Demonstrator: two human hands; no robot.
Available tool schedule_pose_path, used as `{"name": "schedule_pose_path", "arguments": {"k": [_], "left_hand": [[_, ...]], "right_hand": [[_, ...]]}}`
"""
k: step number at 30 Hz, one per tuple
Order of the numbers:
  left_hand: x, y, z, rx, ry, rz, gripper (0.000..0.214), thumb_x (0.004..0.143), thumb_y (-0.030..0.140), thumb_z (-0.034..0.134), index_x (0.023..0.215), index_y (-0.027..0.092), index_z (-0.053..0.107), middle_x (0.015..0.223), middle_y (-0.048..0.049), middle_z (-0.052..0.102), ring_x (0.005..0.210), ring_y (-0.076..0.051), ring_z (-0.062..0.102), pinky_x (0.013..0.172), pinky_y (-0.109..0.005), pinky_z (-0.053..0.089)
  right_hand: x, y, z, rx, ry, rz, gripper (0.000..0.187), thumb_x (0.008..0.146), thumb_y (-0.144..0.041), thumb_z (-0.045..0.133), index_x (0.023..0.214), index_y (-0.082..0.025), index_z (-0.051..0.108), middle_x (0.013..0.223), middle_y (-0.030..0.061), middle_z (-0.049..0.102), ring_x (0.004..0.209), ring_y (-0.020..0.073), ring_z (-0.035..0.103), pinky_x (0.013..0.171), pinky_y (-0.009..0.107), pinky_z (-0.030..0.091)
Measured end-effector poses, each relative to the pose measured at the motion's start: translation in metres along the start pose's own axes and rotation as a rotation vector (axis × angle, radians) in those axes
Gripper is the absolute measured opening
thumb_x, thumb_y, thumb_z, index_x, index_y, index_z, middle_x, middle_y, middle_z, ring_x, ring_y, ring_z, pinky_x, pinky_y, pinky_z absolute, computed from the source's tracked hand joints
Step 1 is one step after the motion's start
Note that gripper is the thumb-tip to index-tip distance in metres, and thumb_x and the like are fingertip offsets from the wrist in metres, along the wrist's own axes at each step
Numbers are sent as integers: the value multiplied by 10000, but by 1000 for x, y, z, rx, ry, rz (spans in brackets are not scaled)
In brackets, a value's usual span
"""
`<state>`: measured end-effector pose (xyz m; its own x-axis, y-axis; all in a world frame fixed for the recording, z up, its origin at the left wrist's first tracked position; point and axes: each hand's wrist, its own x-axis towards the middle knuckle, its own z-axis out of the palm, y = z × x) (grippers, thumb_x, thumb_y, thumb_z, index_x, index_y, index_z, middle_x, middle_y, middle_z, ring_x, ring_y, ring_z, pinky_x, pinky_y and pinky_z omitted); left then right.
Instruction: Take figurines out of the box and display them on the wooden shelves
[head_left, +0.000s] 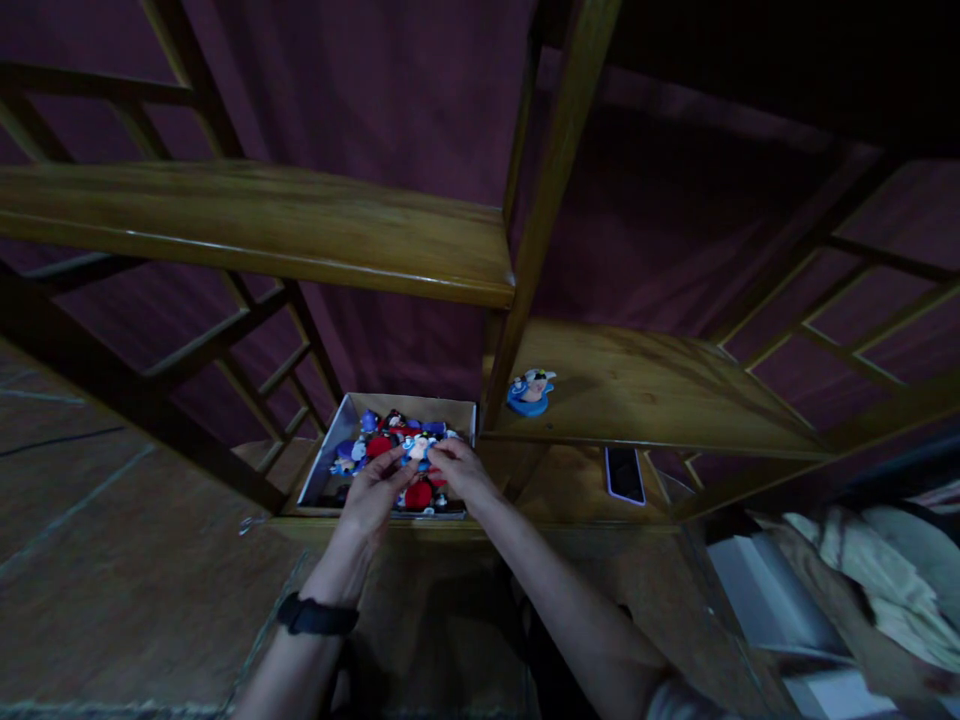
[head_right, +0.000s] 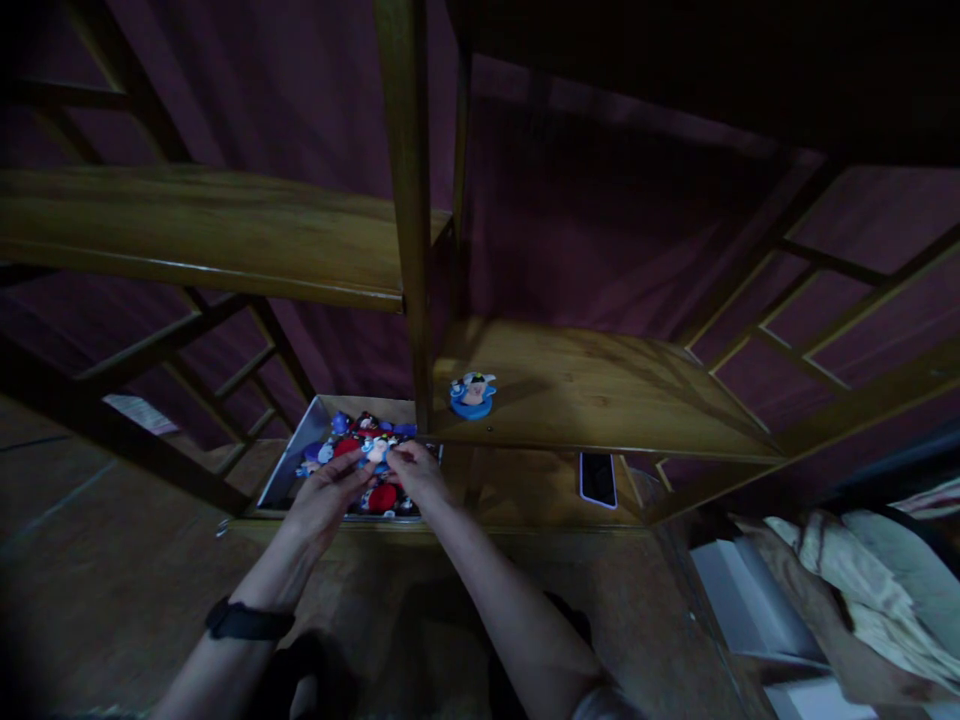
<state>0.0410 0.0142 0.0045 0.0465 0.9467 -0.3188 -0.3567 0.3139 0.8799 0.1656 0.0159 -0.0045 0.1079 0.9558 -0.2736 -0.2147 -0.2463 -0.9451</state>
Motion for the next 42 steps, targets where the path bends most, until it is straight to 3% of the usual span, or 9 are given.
{"name": "schedule_pose_path", "arguments": {"k": [7,16,21,27,35,42], "left_hand": [[4,-4,-4,116,-28,46,547,470,256,815,977,131,650,717,0,668,610,-90,582,653,-221,472],[0,-4,-3,37,2,16,497,468,211,817,927,119,650,734,-21,663,624,-101,583,647,-228,466],[-1,-1,2,81,7,132,468,465,191,809,899,141,642,710,3,634,621,-100,562,616,-208,448],[-1,0,6,189,-51,259,478,472,145,788,920,166,621,833,-26,648,768,-134,591,706,-228,465],[-6,4,4,-65,-41,18,387,559,94,763,916,130,619,838,-54,665,764,-151,640,724,-283,527],[-5,3,5,-199,-29,-34,317,600,-4,707,893,105,656,770,-60,692,709,-145,659,692,-267,558]], "right_hand": [[1,3,-2,-35,4,-25,127,689,-290,624,721,-177,577,683,-44,536,650,91,551,621,230,514],[4,6,-8,-80,-26,-60,161,654,-330,634,704,-184,585,732,-32,573,680,116,561,652,258,500],[8,6,-9,-73,-91,-120,225,632,-292,652,834,-206,605,752,-28,609,714,126,569,696,254,461],[9,2,-12,-13,-219,-178,300,609,-237,657,900,-219,583,810,-33,620,762,127,565,739,254,442],[2,-9,-14,28,-213,-157,266,589,-251,693,830,-192,599,776,-18,622,743,130,566,744,264,440],[-1,-13,-16,20,-228,-206,262,587,-266,702,818,-191,605,809,-8,631,776,143,572,770,274,441]]}}
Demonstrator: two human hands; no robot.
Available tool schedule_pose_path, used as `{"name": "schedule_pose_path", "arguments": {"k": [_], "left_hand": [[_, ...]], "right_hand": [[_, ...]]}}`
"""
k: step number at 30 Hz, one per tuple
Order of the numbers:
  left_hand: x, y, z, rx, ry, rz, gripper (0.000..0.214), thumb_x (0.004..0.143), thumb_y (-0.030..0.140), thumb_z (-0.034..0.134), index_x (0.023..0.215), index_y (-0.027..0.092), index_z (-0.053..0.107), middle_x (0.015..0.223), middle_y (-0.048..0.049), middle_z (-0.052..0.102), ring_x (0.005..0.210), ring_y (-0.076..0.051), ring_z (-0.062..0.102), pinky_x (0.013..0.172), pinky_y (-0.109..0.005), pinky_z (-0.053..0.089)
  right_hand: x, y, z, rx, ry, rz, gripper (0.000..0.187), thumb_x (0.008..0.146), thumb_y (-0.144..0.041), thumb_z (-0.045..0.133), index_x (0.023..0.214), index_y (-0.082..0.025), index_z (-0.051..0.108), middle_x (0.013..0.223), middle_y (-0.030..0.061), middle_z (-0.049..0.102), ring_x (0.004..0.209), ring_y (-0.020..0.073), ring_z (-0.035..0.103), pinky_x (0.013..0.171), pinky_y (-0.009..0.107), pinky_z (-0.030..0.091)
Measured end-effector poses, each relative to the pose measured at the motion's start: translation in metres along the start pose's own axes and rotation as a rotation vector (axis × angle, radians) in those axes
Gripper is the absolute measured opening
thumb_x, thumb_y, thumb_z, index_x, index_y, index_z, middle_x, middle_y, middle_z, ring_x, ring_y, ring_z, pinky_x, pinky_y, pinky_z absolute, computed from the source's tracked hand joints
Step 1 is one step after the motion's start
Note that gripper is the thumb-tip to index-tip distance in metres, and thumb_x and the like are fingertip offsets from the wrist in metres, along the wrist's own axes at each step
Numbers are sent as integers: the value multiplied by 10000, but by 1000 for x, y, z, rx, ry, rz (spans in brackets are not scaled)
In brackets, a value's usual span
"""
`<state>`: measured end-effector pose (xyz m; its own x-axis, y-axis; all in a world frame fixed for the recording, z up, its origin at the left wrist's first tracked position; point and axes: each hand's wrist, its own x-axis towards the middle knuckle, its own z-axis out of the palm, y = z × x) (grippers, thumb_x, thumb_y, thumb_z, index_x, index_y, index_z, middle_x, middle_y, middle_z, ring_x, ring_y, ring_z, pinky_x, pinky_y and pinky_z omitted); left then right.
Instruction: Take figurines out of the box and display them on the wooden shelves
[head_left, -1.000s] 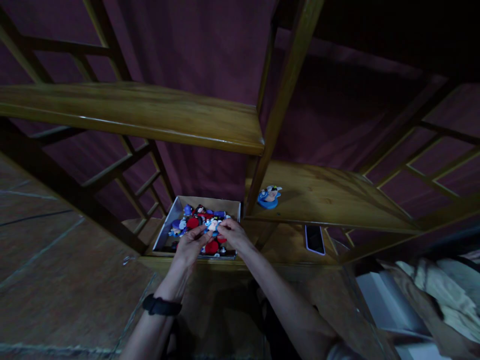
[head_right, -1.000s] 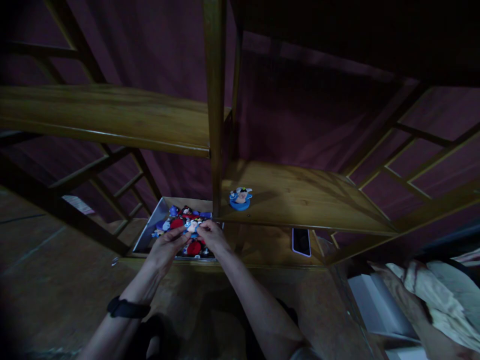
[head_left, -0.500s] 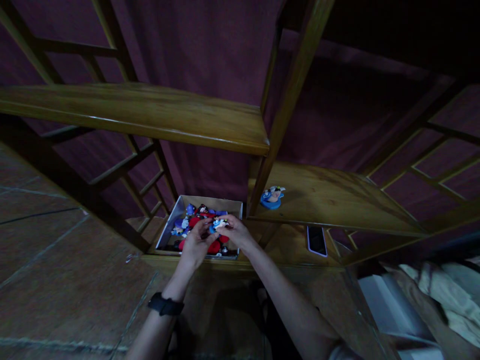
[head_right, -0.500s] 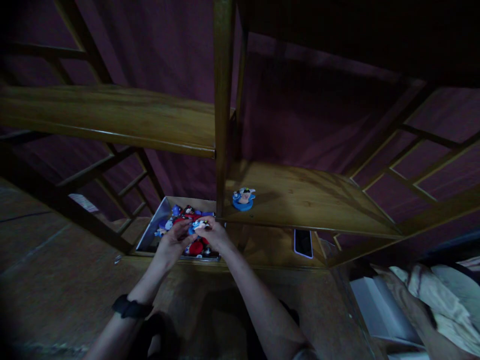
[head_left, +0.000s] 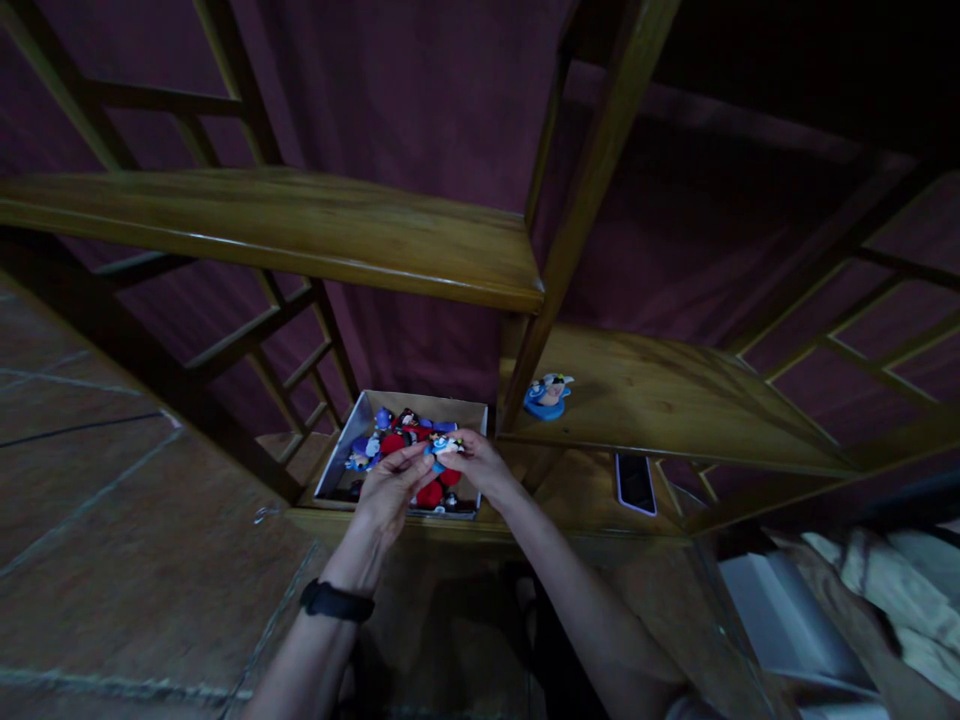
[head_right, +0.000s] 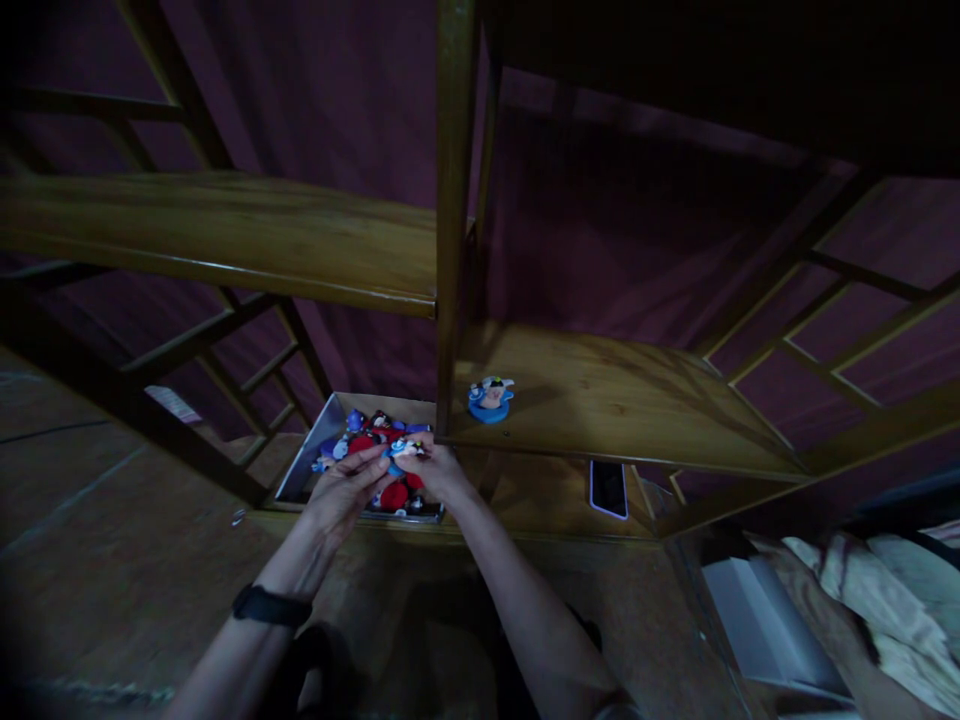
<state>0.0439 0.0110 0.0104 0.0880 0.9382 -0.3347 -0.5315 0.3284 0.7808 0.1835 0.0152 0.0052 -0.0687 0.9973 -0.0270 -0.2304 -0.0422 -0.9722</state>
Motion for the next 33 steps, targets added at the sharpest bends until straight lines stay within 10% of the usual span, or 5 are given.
{"name": "schedule_pose_path", "arguments": {"k": [33], "left_hand": [[6,-3,-2,-168,62,-43,217,679,-57,593,786,117,668,785,-63,704,767,-169,671,744,-296,564]], "right_hand": [[3,5,0,-144,138,-2,219,702,-334,614,879,-211,648,854,-5,644,801,149,582,772,278,460]]}}
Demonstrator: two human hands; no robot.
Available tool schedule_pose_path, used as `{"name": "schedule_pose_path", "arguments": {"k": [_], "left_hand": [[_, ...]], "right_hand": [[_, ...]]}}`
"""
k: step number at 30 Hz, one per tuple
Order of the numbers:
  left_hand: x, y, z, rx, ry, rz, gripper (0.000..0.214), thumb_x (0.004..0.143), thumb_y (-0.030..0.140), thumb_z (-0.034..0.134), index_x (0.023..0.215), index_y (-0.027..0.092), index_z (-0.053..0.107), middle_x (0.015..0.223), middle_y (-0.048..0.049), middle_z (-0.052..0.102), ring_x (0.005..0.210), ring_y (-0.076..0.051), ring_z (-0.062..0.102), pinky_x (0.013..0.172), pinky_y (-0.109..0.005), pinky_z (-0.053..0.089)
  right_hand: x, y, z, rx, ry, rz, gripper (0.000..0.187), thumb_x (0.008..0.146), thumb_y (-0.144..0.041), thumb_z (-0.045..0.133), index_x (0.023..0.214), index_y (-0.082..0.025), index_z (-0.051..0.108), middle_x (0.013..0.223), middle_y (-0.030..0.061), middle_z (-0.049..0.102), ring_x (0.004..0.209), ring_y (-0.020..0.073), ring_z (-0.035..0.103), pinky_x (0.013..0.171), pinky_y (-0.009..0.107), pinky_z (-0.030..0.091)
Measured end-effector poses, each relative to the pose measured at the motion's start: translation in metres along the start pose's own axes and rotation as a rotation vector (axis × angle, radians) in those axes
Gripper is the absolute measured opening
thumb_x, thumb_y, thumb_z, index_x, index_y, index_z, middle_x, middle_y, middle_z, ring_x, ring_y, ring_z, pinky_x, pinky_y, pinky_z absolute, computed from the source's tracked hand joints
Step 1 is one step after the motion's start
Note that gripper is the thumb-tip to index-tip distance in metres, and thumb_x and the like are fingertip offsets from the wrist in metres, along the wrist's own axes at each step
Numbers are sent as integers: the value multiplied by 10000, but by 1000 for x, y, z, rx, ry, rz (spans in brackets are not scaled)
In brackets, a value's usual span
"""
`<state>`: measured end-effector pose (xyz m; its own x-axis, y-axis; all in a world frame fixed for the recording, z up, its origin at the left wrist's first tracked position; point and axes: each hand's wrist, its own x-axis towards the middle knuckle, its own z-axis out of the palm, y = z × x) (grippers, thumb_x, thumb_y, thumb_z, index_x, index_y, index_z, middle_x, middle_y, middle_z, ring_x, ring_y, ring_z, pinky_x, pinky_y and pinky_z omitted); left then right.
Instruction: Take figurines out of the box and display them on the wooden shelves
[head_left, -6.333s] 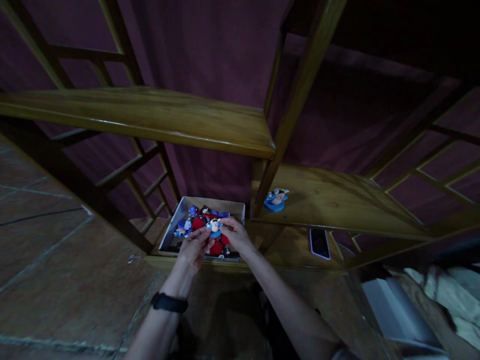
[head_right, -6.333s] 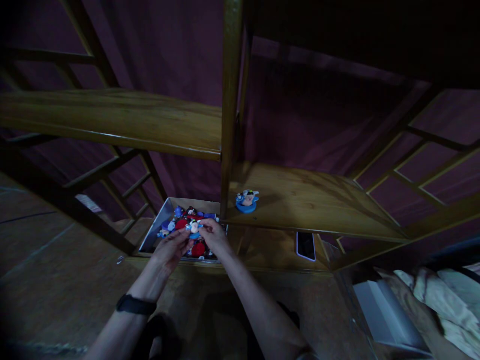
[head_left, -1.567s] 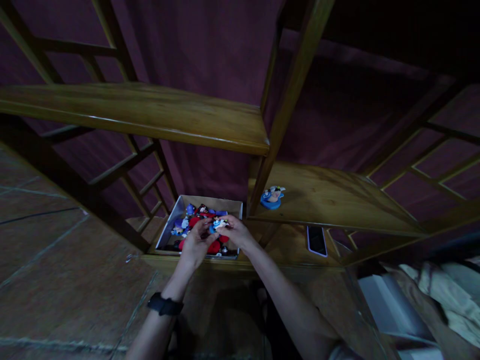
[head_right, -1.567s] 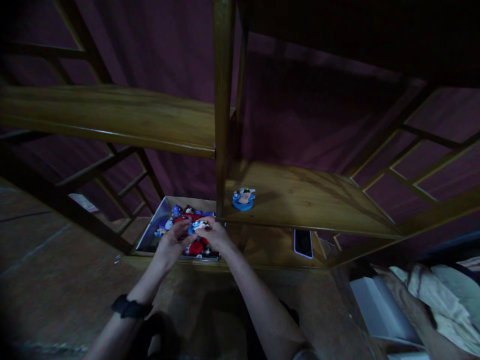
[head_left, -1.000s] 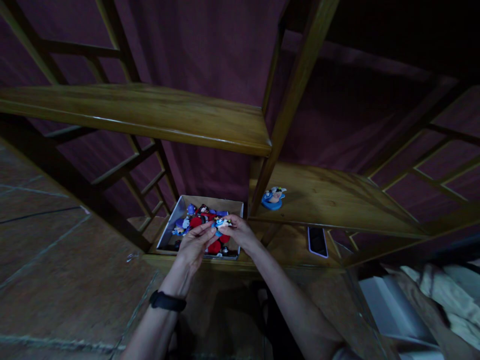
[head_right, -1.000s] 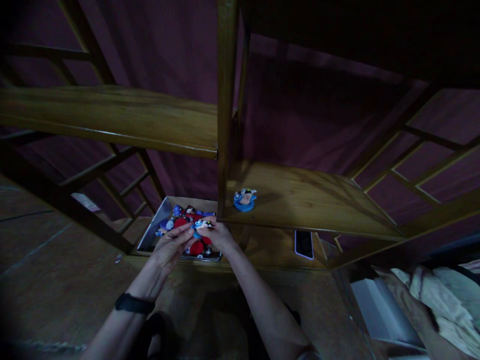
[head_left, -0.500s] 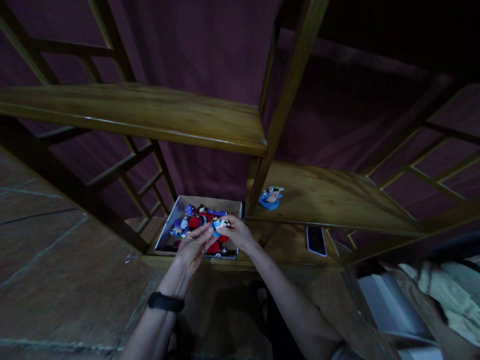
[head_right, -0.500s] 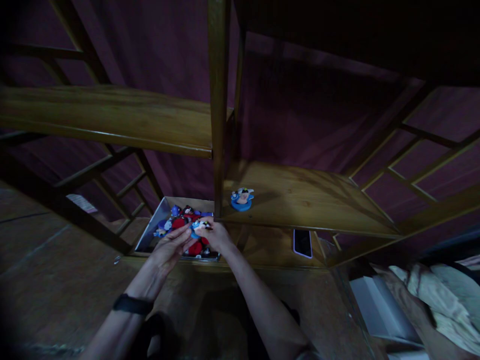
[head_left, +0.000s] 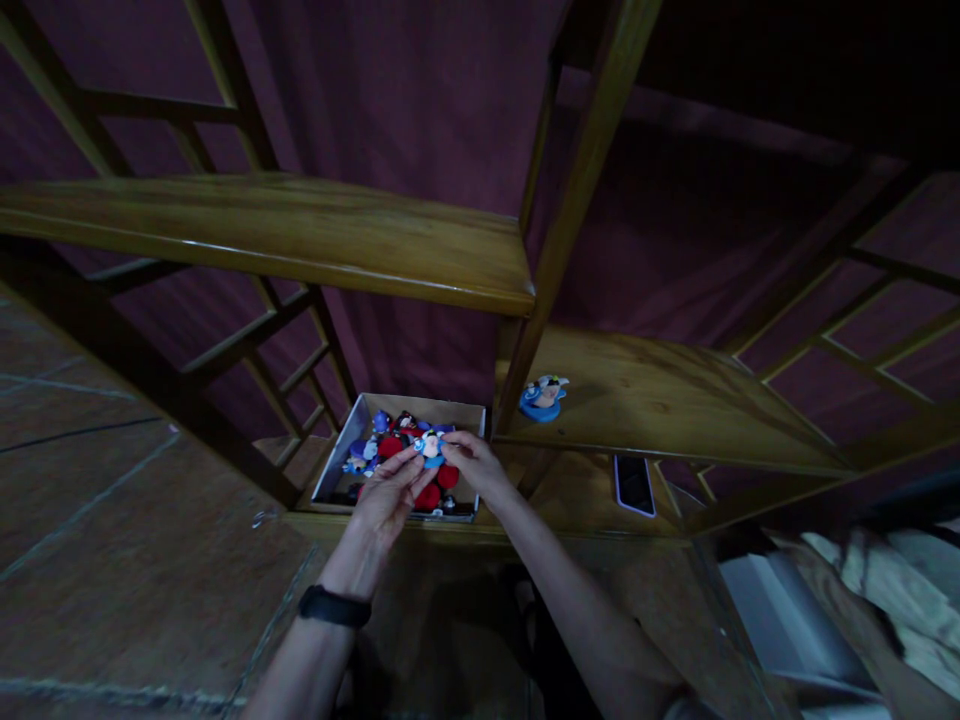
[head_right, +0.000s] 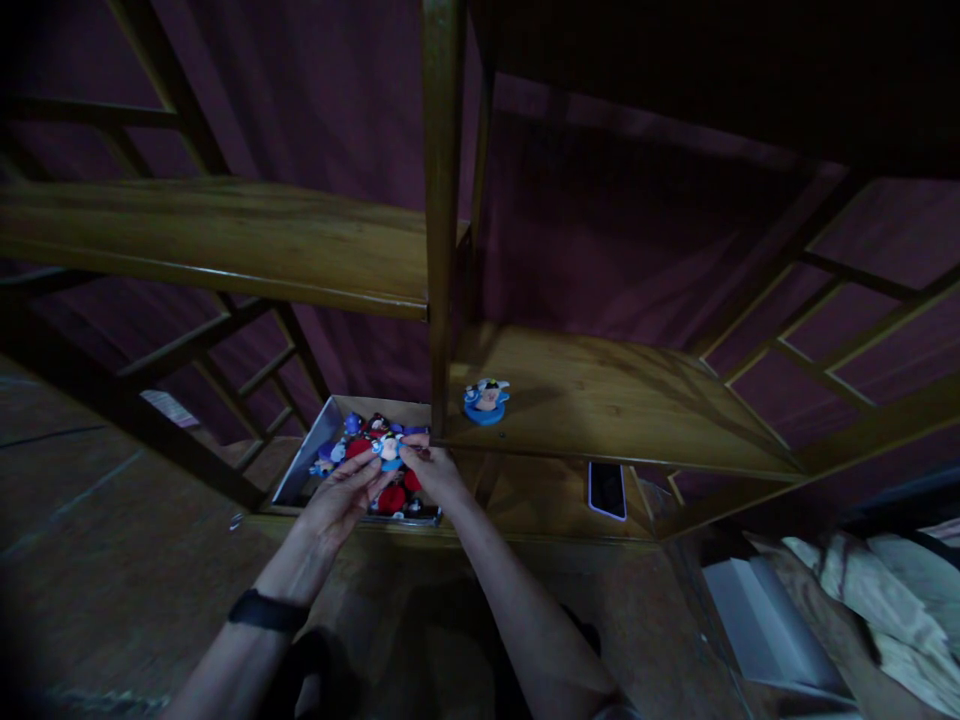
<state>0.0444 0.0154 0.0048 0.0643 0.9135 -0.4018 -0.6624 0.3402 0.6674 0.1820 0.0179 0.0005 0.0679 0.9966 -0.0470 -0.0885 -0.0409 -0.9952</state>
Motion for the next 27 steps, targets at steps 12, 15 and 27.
{"name": "schedule_pose_path", "arguments": {"k": [12,15,27], "left_hand": [[-3,0,0,69,46,-6,189,656,-67,609,734,102,642,755,-62,702,718,-170,674,680,-292,577],[-3,0,-1,78,29,-25,213,669,-92,574,739,99,636,743,-66,701,700,-171,675,668,-292,578],[1,-1,-2,61,16,-75,182,696,-66,574,739,105,616,758,-71,700,712,-174,677,673,-281,576]], "right_hand": [[2,4,0,72,-14,36,221,623,-335,671,775,-176,662,747,-6,653,691,136,591,683,263,478],[1,5,-1,96,-2,46,226,600,-335,687,751,-169,660,728,-9,653,661,127,584,670,259,473],[-3,4,4,105,38,75,235,616,-356,671,761,-174,638,801,1,630,703,134,578,649,265,492]]}}
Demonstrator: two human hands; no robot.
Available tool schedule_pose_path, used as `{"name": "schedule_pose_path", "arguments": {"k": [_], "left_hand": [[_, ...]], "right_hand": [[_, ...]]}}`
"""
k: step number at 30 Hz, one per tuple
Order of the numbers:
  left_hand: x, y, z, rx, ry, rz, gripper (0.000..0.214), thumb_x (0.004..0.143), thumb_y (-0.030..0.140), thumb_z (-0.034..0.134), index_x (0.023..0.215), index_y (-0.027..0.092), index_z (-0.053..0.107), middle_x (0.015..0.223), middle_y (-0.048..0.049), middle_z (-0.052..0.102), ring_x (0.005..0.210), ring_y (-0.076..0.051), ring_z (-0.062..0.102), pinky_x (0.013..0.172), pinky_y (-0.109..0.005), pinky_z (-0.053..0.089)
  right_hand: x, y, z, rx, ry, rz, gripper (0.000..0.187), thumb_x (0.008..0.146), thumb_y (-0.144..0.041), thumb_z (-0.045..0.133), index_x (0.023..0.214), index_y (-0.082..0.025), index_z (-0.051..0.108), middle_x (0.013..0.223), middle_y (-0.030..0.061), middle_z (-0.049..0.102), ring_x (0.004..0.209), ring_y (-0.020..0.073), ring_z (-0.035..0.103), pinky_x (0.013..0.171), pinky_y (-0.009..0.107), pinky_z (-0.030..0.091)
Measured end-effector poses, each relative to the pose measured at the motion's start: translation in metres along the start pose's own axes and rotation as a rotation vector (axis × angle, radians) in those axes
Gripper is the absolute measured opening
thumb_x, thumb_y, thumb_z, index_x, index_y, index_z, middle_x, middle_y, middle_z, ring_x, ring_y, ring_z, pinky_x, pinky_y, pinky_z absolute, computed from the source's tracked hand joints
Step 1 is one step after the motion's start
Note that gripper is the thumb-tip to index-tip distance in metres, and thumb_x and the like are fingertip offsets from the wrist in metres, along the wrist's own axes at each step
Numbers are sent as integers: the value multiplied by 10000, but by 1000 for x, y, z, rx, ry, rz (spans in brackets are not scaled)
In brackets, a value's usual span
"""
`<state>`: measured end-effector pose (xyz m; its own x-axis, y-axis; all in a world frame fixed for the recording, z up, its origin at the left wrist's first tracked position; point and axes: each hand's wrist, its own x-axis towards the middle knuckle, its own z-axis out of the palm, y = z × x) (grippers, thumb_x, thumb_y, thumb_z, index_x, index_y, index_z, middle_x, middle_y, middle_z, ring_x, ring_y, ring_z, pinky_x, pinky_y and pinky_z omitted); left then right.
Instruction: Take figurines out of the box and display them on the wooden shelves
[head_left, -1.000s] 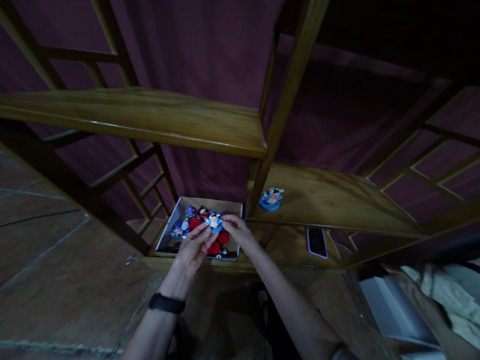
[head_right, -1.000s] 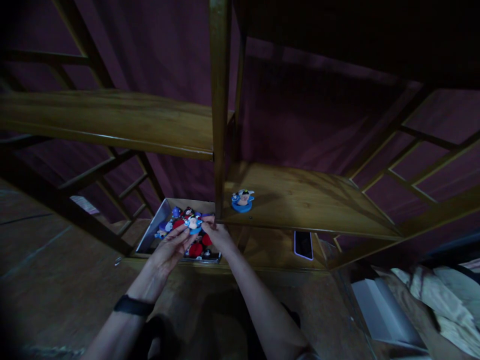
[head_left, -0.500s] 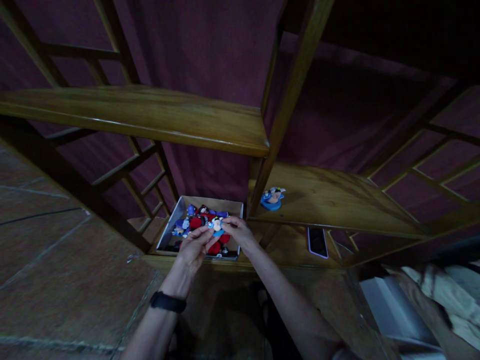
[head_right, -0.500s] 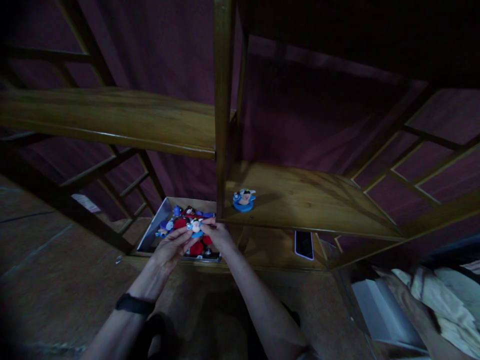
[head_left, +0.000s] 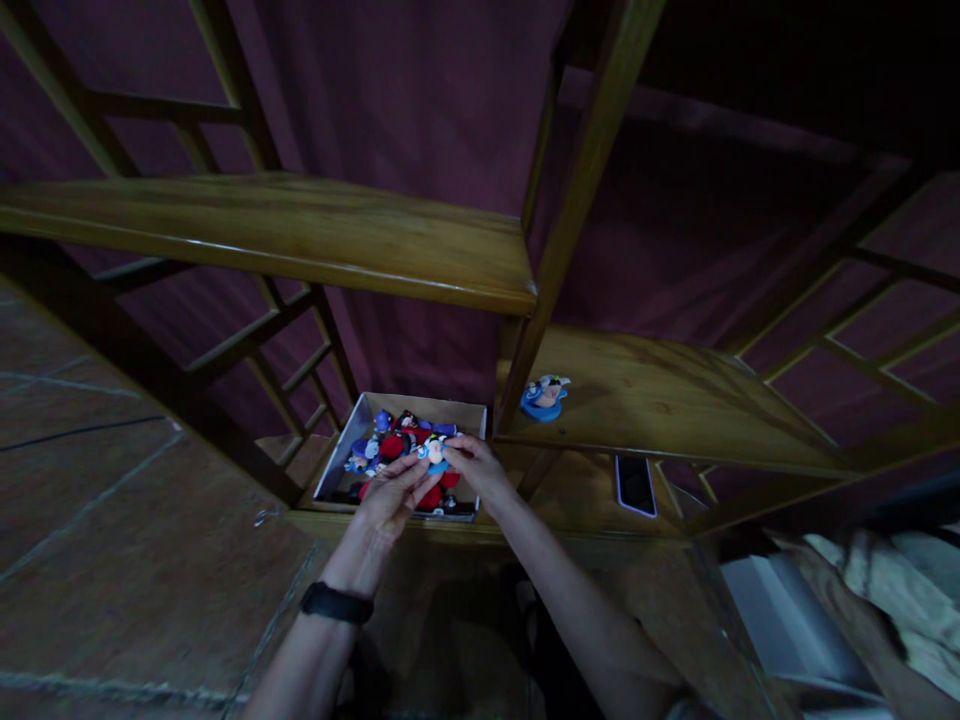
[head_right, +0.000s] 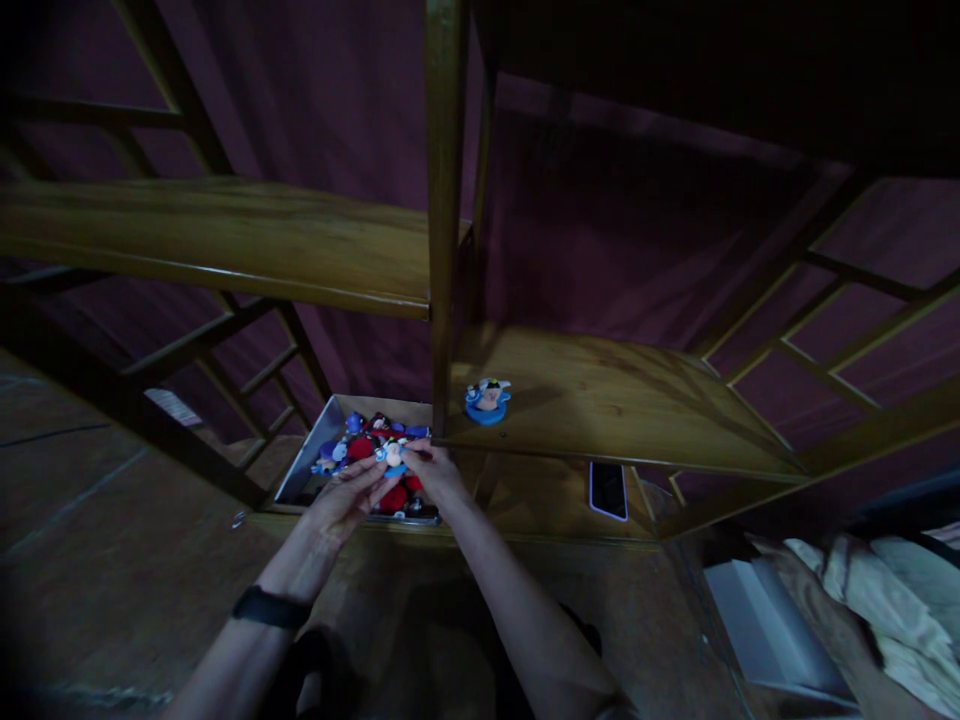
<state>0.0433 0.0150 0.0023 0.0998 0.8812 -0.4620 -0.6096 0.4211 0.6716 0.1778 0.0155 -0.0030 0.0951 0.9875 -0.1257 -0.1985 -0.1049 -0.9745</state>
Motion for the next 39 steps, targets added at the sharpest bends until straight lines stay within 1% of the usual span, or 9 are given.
{"name": "schedule_pose_path", "arguments": {"k": [3,6,9,15,21,29,33,39], "left_hand": [[0,2,0,8,-31,-2,168,698,-42,594,767,107,626,776,-73,701,714,-173,677,679,-279,575],[0,3,-1,14,-52,-4,149,706,-17,604,783,105,635,768,-74,699,695,-172,676,668,-278,576],[-1,3,-1,10,-44,3,137,712,-11,600,772,107,634,741,-65,696,671,-167,674,655,-277,577],[-1,2,-1,13,-12,11,171,708,-54,569,732,110,610,736,-58,696,683,-167,675,657,-291,578],[-1,3,-1,21,-13,21,169,712,-39,570,757,121,601,725,-49,693,651,-165,674,638,-293,578],[-1,4,-1,27,5,7,122,715,1,594,744,120,597,694,-44,682,594,-147,660,652,-317,578],[-5,5,1,19,13,49,155,692,-29,600,726,123,594,676,-25,675,618,-150,663,664,-336,575],[-9,6,3,56,-12,93,182,655,-36,628,741,124,613,699,-26,678,660,-149,664,673,-312,571]], "right_hand": [[-1,-2,1,32,8,8,241,626,-364,664,779,-179,642,839,8,634,753,146,591,669,272,502],[-2,-4,1,34,-10,16,240,636,-366,656,790,-183,648,852,14,640,788,159,598,687,285,506],[-2,-5,2,31,-26,22,233,637,-359,654,790,-183,653,880,18,641,793,160,599,689,295,511],[0,1,1,-17,-28,24,206,655,-340,643,811,-207,660,894,10,644,794,162,603,692,307,520],[1,2,-1,-20,-43,1,207,692,-353,615,838,-216,664,902,10,644,792,150,605,687,290,523],[-2,-4,0,-44,-30,8,187,686,-340,596,793,-196,652,853,-2,632,765,137,590,662,255,509],[-2,-5,0,-69,-34,-15,174,688,-336,593,789,-205,649,867,-9,637,777,141,587,677,261,501],[1,0,-1,-129,-8,-37,132,654,-273,614,764,-202,631,752,-28,631,703,132,573,724,273,470]]}}
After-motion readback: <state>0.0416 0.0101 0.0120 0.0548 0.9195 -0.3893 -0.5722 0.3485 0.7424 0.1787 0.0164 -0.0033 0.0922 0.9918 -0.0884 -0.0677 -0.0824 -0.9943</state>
